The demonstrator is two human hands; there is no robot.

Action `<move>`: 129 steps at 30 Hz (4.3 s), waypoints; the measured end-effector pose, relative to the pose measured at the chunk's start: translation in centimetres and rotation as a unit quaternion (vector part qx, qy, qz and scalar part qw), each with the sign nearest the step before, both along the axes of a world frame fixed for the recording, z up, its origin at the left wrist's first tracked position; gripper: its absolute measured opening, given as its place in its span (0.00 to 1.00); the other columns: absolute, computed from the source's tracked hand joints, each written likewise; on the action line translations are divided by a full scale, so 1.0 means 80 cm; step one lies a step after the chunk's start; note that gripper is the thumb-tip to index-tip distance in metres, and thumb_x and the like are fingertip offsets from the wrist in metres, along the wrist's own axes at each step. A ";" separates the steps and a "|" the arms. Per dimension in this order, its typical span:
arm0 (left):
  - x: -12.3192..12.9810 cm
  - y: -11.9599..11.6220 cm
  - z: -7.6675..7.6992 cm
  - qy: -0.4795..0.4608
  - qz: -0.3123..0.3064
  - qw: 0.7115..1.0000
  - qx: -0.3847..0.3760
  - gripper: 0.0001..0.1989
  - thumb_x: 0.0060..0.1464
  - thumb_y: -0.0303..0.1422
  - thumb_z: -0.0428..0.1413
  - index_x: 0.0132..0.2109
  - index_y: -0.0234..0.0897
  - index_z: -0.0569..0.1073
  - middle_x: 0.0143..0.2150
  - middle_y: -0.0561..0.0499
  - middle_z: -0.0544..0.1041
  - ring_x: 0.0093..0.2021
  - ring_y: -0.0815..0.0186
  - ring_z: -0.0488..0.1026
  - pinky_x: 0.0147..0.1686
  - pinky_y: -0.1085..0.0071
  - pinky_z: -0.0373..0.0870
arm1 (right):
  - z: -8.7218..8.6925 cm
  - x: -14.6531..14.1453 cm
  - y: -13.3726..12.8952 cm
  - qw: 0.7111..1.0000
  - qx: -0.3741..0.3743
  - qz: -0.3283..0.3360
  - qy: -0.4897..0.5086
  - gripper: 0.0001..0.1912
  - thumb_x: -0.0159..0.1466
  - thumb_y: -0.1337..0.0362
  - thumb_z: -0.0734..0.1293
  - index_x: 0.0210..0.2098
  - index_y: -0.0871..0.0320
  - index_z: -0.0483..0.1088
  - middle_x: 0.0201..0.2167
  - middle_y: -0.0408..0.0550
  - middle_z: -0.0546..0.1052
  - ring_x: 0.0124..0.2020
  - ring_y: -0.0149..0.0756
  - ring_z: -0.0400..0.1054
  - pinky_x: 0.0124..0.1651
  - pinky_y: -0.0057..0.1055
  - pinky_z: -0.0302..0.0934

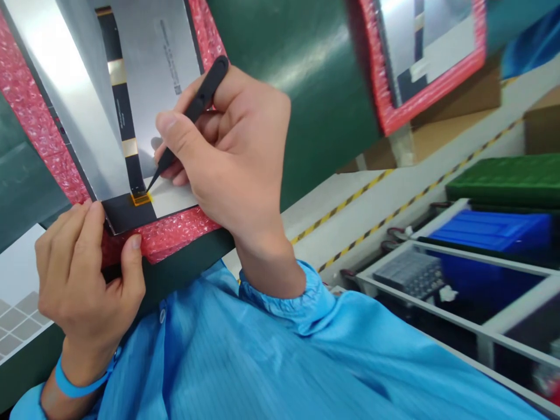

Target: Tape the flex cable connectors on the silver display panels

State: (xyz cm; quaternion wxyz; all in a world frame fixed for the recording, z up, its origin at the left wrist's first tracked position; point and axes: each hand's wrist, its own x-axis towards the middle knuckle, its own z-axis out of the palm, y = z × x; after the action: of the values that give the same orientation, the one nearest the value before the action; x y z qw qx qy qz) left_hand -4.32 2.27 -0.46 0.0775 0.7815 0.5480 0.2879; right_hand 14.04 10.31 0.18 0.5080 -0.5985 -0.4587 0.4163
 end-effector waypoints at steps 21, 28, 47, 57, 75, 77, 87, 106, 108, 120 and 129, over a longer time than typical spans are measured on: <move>0.008 -0.004 0.009 0.057 -0.012 0.996 -0.071 0.27 0.68 0.37 0.62 0.72 0.45 0.72 0.70 0.34 0.72 0.71 0.37 0.67 0.69 0.35 0.62 | 0.017 -0.001 -0.006 0.999 -0.042 0.001 -0.025 0.13 0.72 0.54 0.75 0.32 0.45 0.71 0.38 0.43 0.85 0.32 0.44 0.78 0.32 0.45 0.77; 0.018 -0.008 0.011 0.104 0.027 0.991 -0.084 0.27 0.71 0.44 0.59 0.72 0.46 0.73 0.70 0.35 0.71 0.69 0.34 0.65 0.66 0.35 0.53 | 0.015 -0.006 -0.008 0.999 0.010 -0.037 -0.035 0.12 0.73 0.62 0.73 0.33 0.46 0.72 0.34 0.43 0.82 0.33 0.42 0.78 0.32 0.41 0.73; -0.032 -0.069 0.021 0.101 0.044 0.992 -0.065 0.25 0.72 0.52 0.56 0.68 0.46 0.76 0.75 0.39 0.71 0.75 0.41 0.65 0.72 0.37 0.58 | -0.017 -0.022 -0.013 0.976 0.127 -0.141 0.110 0.14 0.56 0.71 0.79 0.22 0.45 0.77 0.19 0.37 0.73 0.19 0.33 0.73 0.19 0.30 0.68; -0.167 -0.113 -0.015 0.089 0.095 0.988 -0.086 0.33 0.69 0.46 0.62 0.74 0.39 0.68 0.74 0.36 0.72 0.77 0.42 0.65 0.73 0.47 0.58 | 0.000 -0.160 -0.080 0.973 0.032 0.207 0.098 0.14 0.67 0.52 0.80 0.35 0.51 0.75 0.28 0.39 0.79 0.29 0.33 0.78 0.32 0.28 0.77; -0.160 -0.111 -0.015 0.068 0.090 0.989 -0.100 0.35 0.67 0.48 0.63 0.74 0.42 0.67 0.77 0.39 0.69 0.77 0.42 0.63 0.73 0.46 0.56 | -0.024 -0.166 -0.073 0.964 -0.015 0.259 0.058 0.22 0.62 0.44 0.82 0.35 0.50 0.72 0.28 0.38 0.79 0.28 0.33 0.77 0.30 0.28 0.74; -0.160 -0.111 -0.014 0.065 0.093 0.988 -0.101 0.34 0.67 0.49 0.63 0.74 0.45 0.67 0.77 0.41 0.69 0.77 0.43 0.63 0.73 0.46 0.56 | -0.024 -0.167 -0.073 0.963 -0.016 0.264 0.059 0.21 0.63 0.45 0.81 0.35 0.50 0.71 0.28 0.37 0.79 0.27 0.33 0.77 0.29 0.29 0.73; -0.172 -0.106 -0.009 0.079 0.083 0.989 -0.093 0.34 0.68 0.48 0.63 0.74 0.43 0.67 0.76 0.38 0.69 0.77 0.40 0.63 0.72 0.44 0.59 | -0.010 -0.152 -0.078 0.965 0.068 0.198 0.158 0.18 0.69 0.47 0.77 0.39 0.50 0.70 0.29 0.37 0.81 0.27 0.32 0.78 0.27 0.26 0.73; 0.008 0.010 -0.001 -0.057 0.074 0.996 -0.003 0.13 0.69 0.27 0.60 0.55 0.31 0.85 0.56 0.33 0.80 0.57 0.48 0.76 0.56 0.50 0.76 | -0.009 0.008 0.001 0.997 0.025 0.005 0.075 0.14 0.67 0.58 0.80 0.34 0.54 0.74 0.26 0.41 0.82 0.21 0.30 0.75 0.20 0.23 0.69; 0.006 0.010 -0.002 -0.054 0.073 0.996 -0.009 0.13 0.68 0.27 0.61 0.55 0.30 0.85 0.57 0.32 0.79 0.58 0.46 0.76 0.56 0.48 0.76 | -0.007 0.005 0.000 0.997 0.017 0.000 0.073 0.13 0.67 0.59 0.80 0.33 0.55 0.74 0.26 0.42 0.82 0.22 0.31 0.76 0.21 0.23 0.69; 0.005 0.007 0.005 -0.034 0.065 0.997 -0.036 0.16 0.66 0.28 0.63 0.59 0.36 0.83 0.61 0.33 0.78 0.62 0.43 0.74 0.59 0.42 0.74 | 0.006 0.001 0.002 0.998 -0.019 0.003 0.053 0.09 0.70 0.67 0.75 0.33 0.57 0.76 0.28 0.42 0.84 0.23 0.31 0.77 0.24 0.23 0.70; 0.004 0.007 0.005 -0.033 0.064 0.997 -0.032 0.16 0.65 0.28 0.64 0.58 0.33 0.83 0.61 0.31 0.78 0.62 0.42 0.74 0.59 0.43 0.73 | 0.004 0.002 0.001 0.999 -0.036 0.000 0.031 0.10 0.68 0.60 0.78 0.33 0.53 0.76 0.30 0.42 0.85 0.25 0.35 0.78 0.24 0.29 0.70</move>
State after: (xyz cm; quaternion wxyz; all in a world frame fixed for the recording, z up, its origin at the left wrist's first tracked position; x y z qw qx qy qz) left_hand -3.98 2.84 -0.06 0.1022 0.7322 0.6028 0.3000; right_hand 14.23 10.38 0.54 0.5002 -0.6030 -0.4275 0.4509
